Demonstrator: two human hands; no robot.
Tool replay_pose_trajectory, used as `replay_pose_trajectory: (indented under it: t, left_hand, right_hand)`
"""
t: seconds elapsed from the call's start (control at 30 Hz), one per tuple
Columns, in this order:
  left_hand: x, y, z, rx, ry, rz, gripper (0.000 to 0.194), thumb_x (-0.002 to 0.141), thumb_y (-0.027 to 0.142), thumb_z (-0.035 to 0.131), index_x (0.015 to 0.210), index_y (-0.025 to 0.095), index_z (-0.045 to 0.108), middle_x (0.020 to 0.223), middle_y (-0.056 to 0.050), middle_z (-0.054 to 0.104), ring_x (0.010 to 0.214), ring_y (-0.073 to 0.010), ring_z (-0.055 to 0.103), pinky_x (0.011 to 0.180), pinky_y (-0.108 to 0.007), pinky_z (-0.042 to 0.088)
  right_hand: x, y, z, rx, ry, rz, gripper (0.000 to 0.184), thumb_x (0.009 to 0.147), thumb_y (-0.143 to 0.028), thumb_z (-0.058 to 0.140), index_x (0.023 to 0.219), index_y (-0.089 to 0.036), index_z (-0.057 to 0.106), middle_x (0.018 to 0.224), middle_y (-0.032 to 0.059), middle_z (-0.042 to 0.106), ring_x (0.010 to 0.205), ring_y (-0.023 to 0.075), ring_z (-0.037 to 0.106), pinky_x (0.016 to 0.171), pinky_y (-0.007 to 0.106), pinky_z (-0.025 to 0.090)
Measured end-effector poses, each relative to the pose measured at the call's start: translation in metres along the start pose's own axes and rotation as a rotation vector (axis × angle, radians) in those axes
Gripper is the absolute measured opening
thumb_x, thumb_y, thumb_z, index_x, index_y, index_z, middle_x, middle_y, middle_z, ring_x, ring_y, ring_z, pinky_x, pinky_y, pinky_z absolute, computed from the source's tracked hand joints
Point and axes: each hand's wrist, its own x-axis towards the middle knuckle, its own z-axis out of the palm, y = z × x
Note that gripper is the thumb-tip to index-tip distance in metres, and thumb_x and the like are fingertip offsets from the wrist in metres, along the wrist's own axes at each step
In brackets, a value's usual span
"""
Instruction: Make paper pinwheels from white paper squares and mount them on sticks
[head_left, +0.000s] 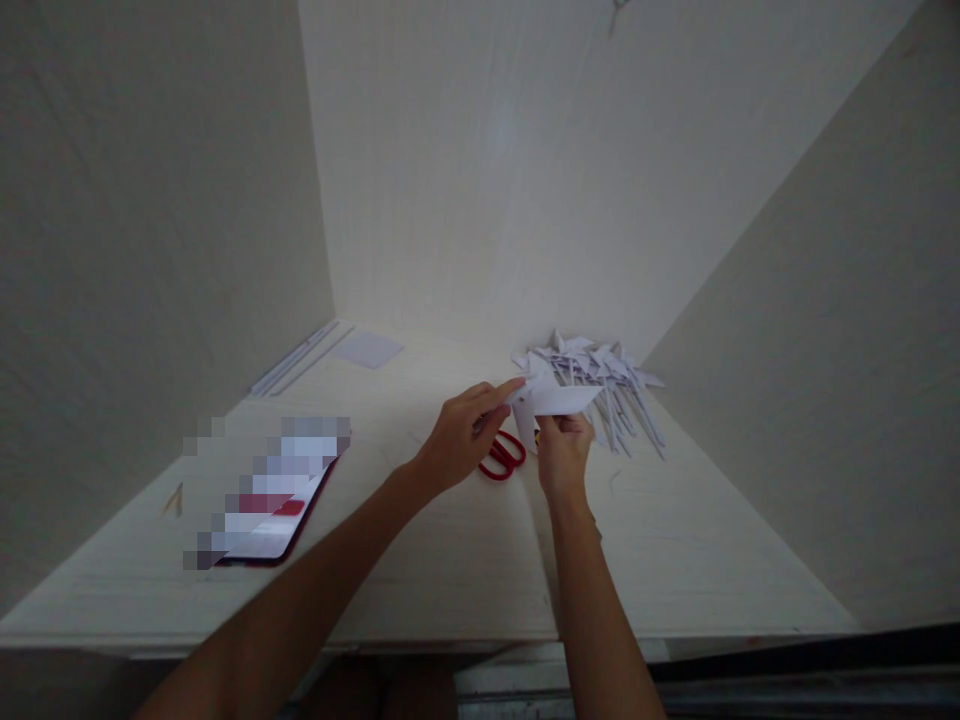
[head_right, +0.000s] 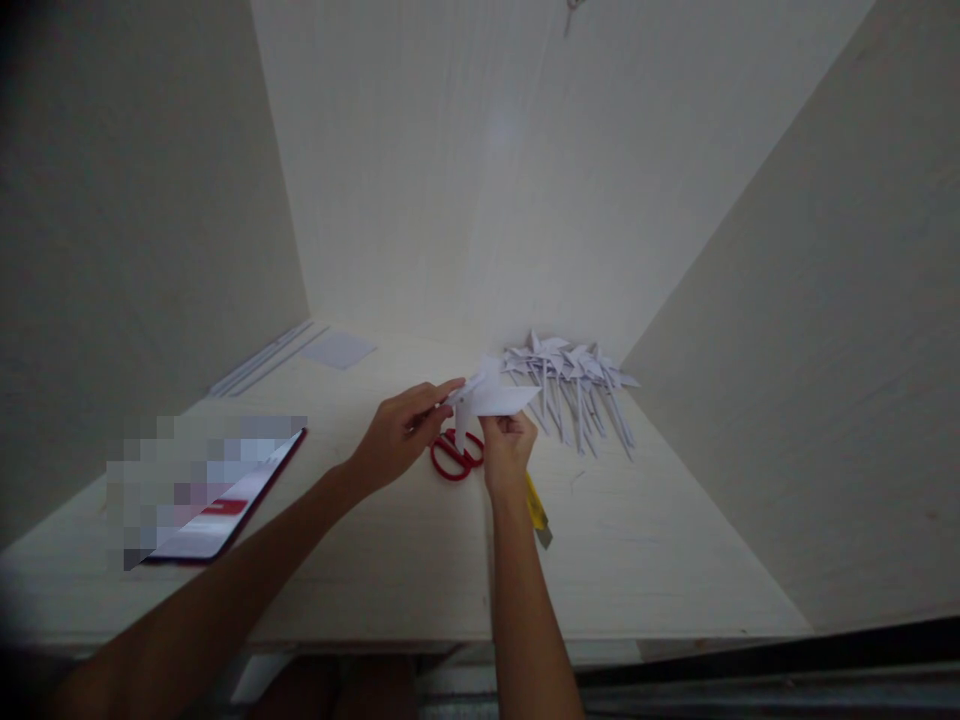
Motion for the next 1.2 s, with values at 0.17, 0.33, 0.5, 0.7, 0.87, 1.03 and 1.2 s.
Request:
replay_pose_trajectory:
  t: [0.17, 0.33, 0.5, 0.7, 0.87, 1.03, 1.2]
  left_hand:
    - [-0.0004, -0.0009, 0.0007, -0.041, -0.001, 0.019, 0.035, 0.087, 0.015, 0.041, 0.121, 0.015, 0.049, 0.070, 0.001, 0.047, 0.057, -0.0064, 0.041, 0.053, -0.017, 0.036]
    - [-0.0003, -0.0037, 0.0015, -0.015, 0.003, 0.065, 0.037, 0.087, 0.014, 0.042, 0.123, 0.016, 0.047, 0.069, 0.002, 0.046, 0.058, -0.0069, 0.041, 0.054, -0.018, 0.036]
    - [-0.0010, -0.0047, 0.0031, -0.014, 0.010, 0.091, 0.038, 0.087, 0.012, 0.039, 0.124, 0.016, 0.046, 0.074, 0.000, 0.051, 0.064, -0.0080, 0.046, 0.059, -0.019, 0.040]
    - [-0.0028, -0.0060, 0.0049, 0.028, 0.082, 0.032, 0.037, 0.084, 0.015, 0.045, 0.121, 0.013, 0.047, 0.084, -0.005, 0.059, 0.065, -0.0077, 0.051, 0.060, -0.018, 0.043]
    - [-0.0024, -0.0028, 0.0028, 0.075, 0.072, 0.092, 0.022, 0.084, 0.015, 0.045, 0.098, 0.010, 0.061, 0.071, -0.003, 0.058, 0.062, -0.0083, 0.051, 0.059, -0.018, 0.042]
    - [-0.0031, -0.0009, 0.0012, 0.085, 0.078, 0.086, 0.021, 0.085, 0.017, 0.046, 0.098, 0.012, 0.062, 0.067, -0.002, 0.057, 0.057, -0.0073, 0.049, 0.054, -0.017, 0.041]
    - [-0.0039, -0.0022, 0.0032, 0.150, 0.142, 0.114, 0.023, 0.084, 0.017, 0.048, 0.102, 0.011, 0.061, 0.070, -0.003, 0.058, 0.060, -0.0073, 0.051, 0.057, -0.018, 0.043]
  right_hand:
    - [0.0002, 0.0037, -0.0016, -0.003, -0.021, -0.015, 0.011, 0.060, -0.023, 0.068, 0.065, -0.014, 0.064, 0.064, -0.0005, 0.064, 0.063, 0.0131, 0.057, 0.065, 0.028, 0.046]
    - [-0.0004, 0.0013, -0.0008, -0.025, -0.040, -0.055, 0.008, 0.061, -0.021, 0.066, 0.065, -0.014, 0.064, 0.059, -0.0011, 0.063, 0.065, 0.0135, 0.057, 0.068, 0.028, 0.046]
    - [0.0003, 0.0002, 0.0000, -0.018, -0.039, -0.066, 0.006, 0.060, -0.018, 0.066, 0.063, -0.014, 0.063, 0.062, -0.0006, 0.064, 0.065, 0.0132, 0.057, 0.069, 0.028, 0.046]
    - [-0.0001, 0.0000, -0.0001, -0.043, -0.027, -0.072, 0.010, 0.059, -0.021, 0.067, 0.061, -0.014, 0.061, 0.061, -0.0005, 0.063, 0.064, 0.0131, 0.056, 0.065, 0.027, 0.045]
    - [-0.0018, -0.0007, 0.0011, -0.037, -0.009, -0.010, 0.013, 0.058, -0.024, 0.067, 0.061, -0.013, 0.061, 0.059, -0.0002, 0.061, 0.058, 0.0115, 0.052, 0.059, 0.025, 0.043]
    - [-0.0042, -0.0017, 0.0021, -0.084, -0.014, 0.046, 0.015, 0.061, -0.027, 0.062, 0.066, -0.013, 0.062, 0.055, -0.0004, 0.057, 0.055, 0.0114, 0.050, 0.050, 0.023, 0.039]
    - [-0.0046, -0.0020, 0.0036, -0.098, 0.001, 0.067, 0.019, 0.060, -0.029, 0.062, 0.069, -0.012, 0.063, 0.057, 0.0007, 0.058, 0.056, 0.0114, 0.050, 0.049, 0.023, 0.039]
